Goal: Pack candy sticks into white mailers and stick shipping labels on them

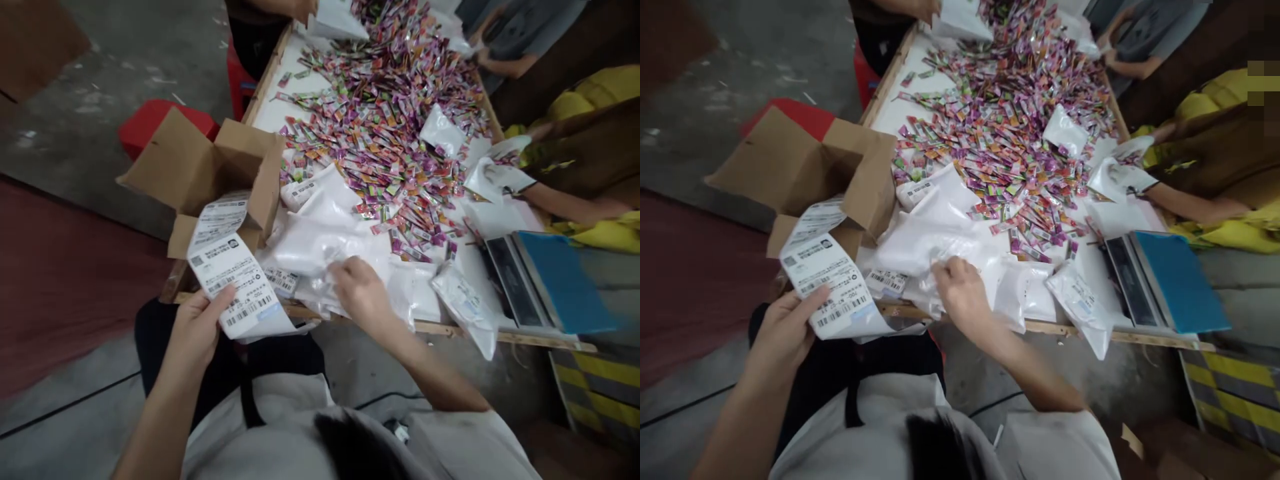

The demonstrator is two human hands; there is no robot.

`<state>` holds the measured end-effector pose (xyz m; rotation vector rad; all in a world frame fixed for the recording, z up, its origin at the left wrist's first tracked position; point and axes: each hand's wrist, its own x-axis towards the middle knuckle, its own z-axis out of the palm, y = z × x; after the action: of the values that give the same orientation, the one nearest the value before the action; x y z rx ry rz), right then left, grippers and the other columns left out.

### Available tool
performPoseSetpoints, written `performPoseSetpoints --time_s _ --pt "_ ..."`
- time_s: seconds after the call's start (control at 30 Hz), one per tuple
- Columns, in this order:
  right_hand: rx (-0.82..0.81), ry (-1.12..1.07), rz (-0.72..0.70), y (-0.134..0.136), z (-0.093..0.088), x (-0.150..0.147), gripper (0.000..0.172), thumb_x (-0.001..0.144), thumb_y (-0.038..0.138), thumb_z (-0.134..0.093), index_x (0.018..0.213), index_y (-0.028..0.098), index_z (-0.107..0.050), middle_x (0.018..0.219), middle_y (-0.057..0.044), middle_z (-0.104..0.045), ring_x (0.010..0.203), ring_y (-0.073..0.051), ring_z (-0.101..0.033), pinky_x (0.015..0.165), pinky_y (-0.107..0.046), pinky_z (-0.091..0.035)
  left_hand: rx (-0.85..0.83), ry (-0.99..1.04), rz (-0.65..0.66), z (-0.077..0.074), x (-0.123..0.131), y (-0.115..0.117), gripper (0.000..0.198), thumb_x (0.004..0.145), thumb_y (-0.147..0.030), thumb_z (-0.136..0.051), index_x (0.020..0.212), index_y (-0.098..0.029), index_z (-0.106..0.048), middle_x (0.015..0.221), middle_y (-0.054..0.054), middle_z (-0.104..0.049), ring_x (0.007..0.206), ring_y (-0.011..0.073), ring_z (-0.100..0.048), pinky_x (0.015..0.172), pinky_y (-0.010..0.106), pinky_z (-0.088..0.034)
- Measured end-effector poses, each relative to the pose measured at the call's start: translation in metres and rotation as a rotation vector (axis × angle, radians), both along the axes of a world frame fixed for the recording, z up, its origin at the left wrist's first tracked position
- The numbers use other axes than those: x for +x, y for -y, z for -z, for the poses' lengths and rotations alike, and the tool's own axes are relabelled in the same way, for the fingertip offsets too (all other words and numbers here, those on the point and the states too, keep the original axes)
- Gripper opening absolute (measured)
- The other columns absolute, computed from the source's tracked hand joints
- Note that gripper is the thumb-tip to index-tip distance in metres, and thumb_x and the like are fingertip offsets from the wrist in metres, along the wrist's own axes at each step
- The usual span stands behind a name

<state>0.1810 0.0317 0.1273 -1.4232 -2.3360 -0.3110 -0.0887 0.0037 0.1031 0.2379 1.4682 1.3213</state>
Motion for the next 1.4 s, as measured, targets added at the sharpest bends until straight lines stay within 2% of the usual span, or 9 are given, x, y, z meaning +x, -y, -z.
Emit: performPoseSetpoints --time_s 0.13,0.3,0.47,0.6,0.67,0.8,1.0,1.13,1.4 --pt "-0.225 -0.039 -0.081 0.031 0.003 -0.009 0.030 0.084 0.022 -0.068 0.114 0.019 -0.067 0.100 -0.013 -0.062 0.091 -0.028 -0.059 0.079 -0.045 -0.053 0.100 -0.054 0.176 0.001 -0.005 0.016 0.050 0.048 -0.046 -0.095 0.084 -0.015 -0.079 0.086 0.012 -0.079 0.074 0.0273 -0.075 0.065 0.033 -0.063" --pt "-0.333 -0.595 -0.205 0.033 -0.009 -0.053 0.062 0.089 0.034 -0.067 0.145 0.023 -0.044 0.120 -0.014 -0.061 0.100 -0.026 -0.062 0.083 -0.040 -0.056 0.144 -0.121 0.375 -0.004 -0.006 0.040 0.042 0.049 -0.045 -0.094 0.075 -0.016 -0.078 0.076 0.011 -0.077 0.069 0.0289 -0.073 0.056 0.034 -0.059" --pt "-0.339 -0.831 -0.444 0.024 0.026 -0.112 0.021 0.097 0.020 -0.047 0.114 0.018 -0.059 0.091 -0.005 -0.066 0.080 -0.015 -0.064 0.075 -0.029 -0.056 0.166 0.036 0.420 -0.007 -0.017 0.043 0.041 0.041 -0.039 -0.095 0.070 -0.018 -0.075 0.069 0.010 -0.075 0.061 0.0248 -0.069 0.050 0.030 -0.055" --pt "-0.251 -0.651 -0.672 0.042 0.027 -0.106 0.022 0.098 0.013 -0.042 0.100 0.020 -0.063 0.093 -0.006 -0.067 0.088 -0.015 -0.065 0.076 -0.027 -0.056 0.146 0.201 0.337 -0.004 -0.028 0.029 0.039 0.051 -0.045 -0.091 0.066 -0.015 -0.072 0.053 0.009 -0.067 0.041 0.0182 -0.059 0.035 0.025 -0.044" --pt "-0.177 -0.591 -0.621 0.055 0.023 -0.097 0.023 0.098 0.013 -0.043 0.100 0.020 -0.064 0.095 -0.007 -0.066 0.088 -0.015 -0.065 0.074 -0.026 -0.056 0.126 0.194 0.335 -0.003 -0.025 0.024 0.032 0.055 -0.037 -0.089 0.069 -0.012 -0.073 0.050 0.008 -0.065 0.037 0.0172 -0.057 0.033 0.024 -0.042" --pt "-0.074 -0.566 -0.483 0.073 0.022 -0.088 0.022 0.097 0.012 -0.045 0.094 0.021 -0.065 0.092 -0.007 -0.066 0.086 -0.015 -0.065 0.073 -0.026 -0.055 0.151 0.171 0.237 -0.003 -0.009 0.021 0.031 0.058 -0.029 -0.087 0.080 -0.010 -0.075 0.073 0.014 -0.076 0.060 0.0276 -0.073 0.051 0.033 -0.059" --pt "-0.107 -0.669 -0.341 0.072 0.021 -0.091 0.018 0.095 0.012 -0.048 0.096 0.022 -0.062 0.095 -0.008 -0.065 0.091 -0.017 -0.066 0.075 -0.029 -0.056 0.071 0.111 0.048 -0.009 -0.004 0.012 0.019 0.066 -0.020 -0.078 0.082 -0.010 -0.074 0.081 0.015 -0.078 0.079 0.0323 -0.076 0.063 0.036 -0.064" --pt "-0.243 -0.788 -0.296 0.061 0.023 -0.099 0.022 0.093 0.021 -0.057 0.114 0.020 -0.059 0.099 -0.008 -0.067 0.093 -0.020 -0.067 0.078 -0.032 -0.057 0.109 0.103 0.026 -0.010 -0.004 0.010 0.026 0.066 -0.026 -0.082 0.085 -0.011 -0.074 0.083 0.014 -0.078 0.083 0.0337 -0.076 0.067 0.038 -0.064" --pt "-0.254 -0.673 -0.336 0.051 0.027 -0.110 0.018 0.094 0.010 -0.047 0.097 0.022 -0.061 0.091 -0.005 -0.066 0.087 -0.017 -0.065 0.072 -0.027 -0.054 0.165 0.035 -0.012 0.003 -0.009 0.007 0.042 0.055 -0.039 -0.091 0.085 -0.013 -0.075 0.080 0.010 -0.078 0.082 0.0319 -0.076 0.069 0.038 -0.063"
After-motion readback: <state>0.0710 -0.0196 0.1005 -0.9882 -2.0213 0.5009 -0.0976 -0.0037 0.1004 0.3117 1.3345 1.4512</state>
